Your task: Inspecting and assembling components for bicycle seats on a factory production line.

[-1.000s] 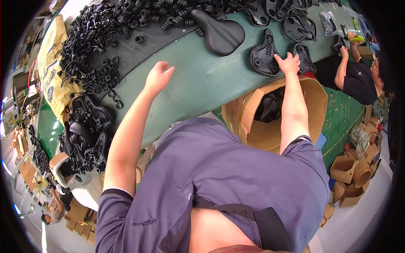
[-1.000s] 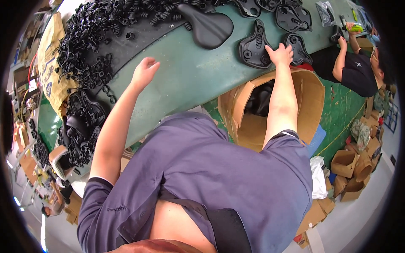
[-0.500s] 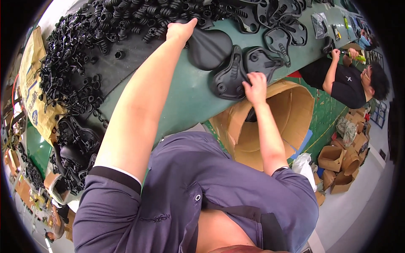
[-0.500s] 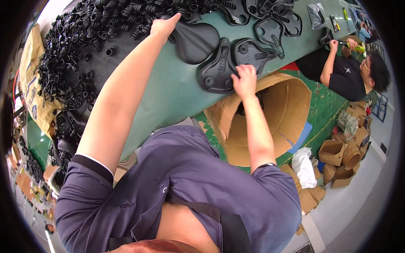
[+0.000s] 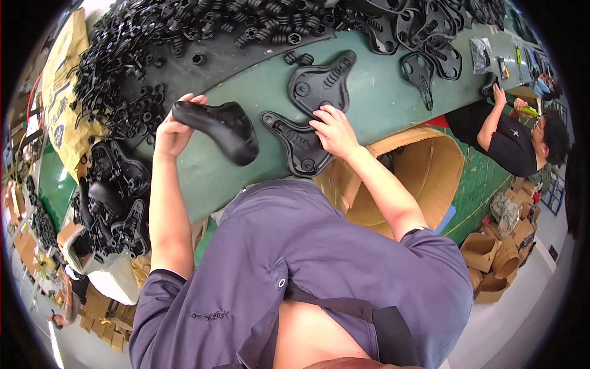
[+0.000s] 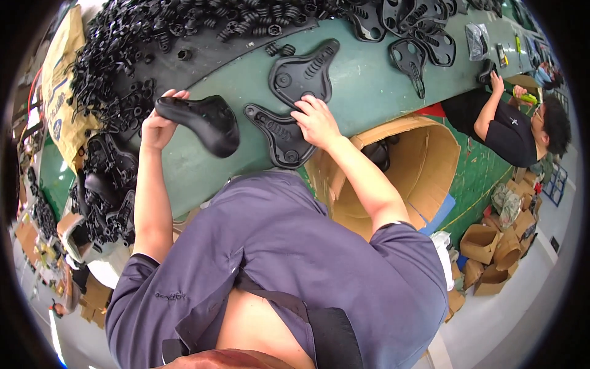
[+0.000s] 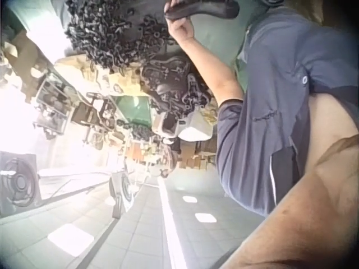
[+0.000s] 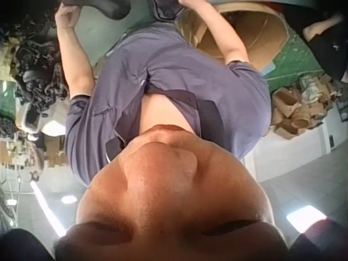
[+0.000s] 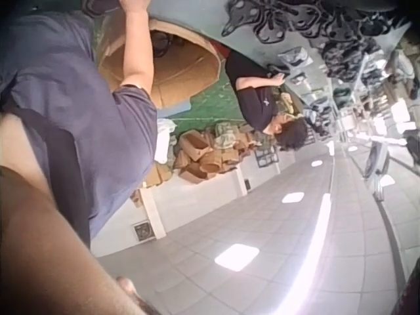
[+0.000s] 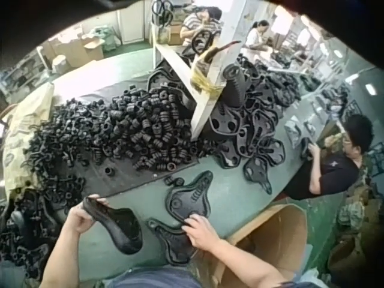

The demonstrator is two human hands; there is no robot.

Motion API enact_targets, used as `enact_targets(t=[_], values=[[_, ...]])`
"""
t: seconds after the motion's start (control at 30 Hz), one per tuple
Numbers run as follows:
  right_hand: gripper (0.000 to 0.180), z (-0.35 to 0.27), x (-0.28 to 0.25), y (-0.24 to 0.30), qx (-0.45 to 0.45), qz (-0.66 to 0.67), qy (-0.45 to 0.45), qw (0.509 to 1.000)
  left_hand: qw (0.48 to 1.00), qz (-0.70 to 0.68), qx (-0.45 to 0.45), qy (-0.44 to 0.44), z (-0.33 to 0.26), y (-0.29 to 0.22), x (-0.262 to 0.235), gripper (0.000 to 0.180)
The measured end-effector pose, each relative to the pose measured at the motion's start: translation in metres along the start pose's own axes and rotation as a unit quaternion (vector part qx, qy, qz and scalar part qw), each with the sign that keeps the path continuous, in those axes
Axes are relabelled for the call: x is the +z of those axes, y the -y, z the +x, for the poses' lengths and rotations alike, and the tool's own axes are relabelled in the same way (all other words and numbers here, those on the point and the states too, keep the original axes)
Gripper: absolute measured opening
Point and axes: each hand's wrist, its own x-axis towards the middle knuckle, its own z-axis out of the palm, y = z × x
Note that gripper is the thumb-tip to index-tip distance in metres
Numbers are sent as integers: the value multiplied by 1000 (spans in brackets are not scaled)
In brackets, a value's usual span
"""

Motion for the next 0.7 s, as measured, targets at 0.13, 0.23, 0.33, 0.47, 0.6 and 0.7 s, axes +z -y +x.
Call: enact_targets(t=[0.13,0.23,0.33,0.47,0.6,0.7], values=[[34,31,10,21,11,-25,30,999,969,56,-25,-240,-73,18,-62,74],[38,43,12,18,58,20,-4,998,887,361,-45,-285,-103,44,-69,79],[39,49,1,10,108,-55,36,992,849,406,-21,-338,-123,91,-96,82],[38,37,-13,27,161,-261,112,945,768,533,-71,-348,-129,118,-67,69],[47,35,-5,52,-82,-103,153,979,749,543,-5,-378,-137,131,-54,62],[38,49,42,46,4,-45,166,985,768,524,-8,-367,-134,125,-52,61]])
